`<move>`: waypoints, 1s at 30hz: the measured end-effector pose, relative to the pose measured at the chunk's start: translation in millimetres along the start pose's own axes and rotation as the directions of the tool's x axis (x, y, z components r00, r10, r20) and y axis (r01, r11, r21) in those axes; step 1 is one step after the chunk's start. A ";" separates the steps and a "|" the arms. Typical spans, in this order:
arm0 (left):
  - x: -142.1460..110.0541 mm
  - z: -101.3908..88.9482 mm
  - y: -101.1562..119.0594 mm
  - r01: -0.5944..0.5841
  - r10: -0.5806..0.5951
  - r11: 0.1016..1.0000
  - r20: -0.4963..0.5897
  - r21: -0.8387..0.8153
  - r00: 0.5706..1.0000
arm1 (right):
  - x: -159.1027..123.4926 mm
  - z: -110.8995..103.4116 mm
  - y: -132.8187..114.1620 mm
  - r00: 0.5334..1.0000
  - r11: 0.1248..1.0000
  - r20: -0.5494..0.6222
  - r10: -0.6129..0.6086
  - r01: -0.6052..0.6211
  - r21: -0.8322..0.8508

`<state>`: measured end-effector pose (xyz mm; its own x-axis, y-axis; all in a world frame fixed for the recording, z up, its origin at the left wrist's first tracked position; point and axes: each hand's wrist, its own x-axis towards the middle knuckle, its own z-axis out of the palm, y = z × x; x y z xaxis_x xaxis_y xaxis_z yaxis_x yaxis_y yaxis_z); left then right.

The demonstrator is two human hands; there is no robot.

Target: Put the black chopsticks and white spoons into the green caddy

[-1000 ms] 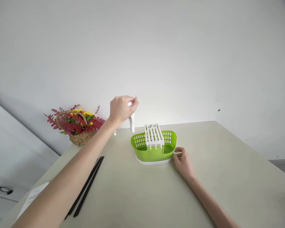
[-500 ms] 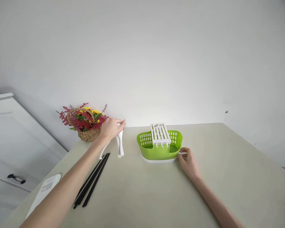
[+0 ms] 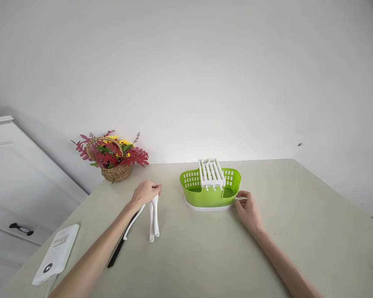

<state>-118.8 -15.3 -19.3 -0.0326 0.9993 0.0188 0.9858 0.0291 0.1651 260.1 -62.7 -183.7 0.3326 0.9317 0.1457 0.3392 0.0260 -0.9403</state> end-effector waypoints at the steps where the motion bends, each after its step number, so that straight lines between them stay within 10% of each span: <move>1: 0.6 4.9 -3.7 0.008 -0.007 1.000 0.023 -0.010 1.000 | 0.2 0.1 0.5 1.000 1.000 0.000 -0.002 0.002 0.001; 14: -1.0 41.1 -32.9 0.083 -0.067 0.993 0.184 -0.083 0.981 | 1.3 0.1 3.9 1.000 1.000 0.001 -0.001 0.001 0.001; 30: -14.5 55.1 -8.5 0.162 -0.169 0.969 0.023 0.185 0.985 | -0.1 -1.0 -0.7 1.000 1.000 0.008 0.011 -0.011 -0.007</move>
<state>-117.7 -28.7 -75.4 -0.1951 0.9802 -0.0325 0.9807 0.1945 -0.0194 260.7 -63.2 -182.8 0.3293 0.9349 0.1325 0.3412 0.0131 -0.9399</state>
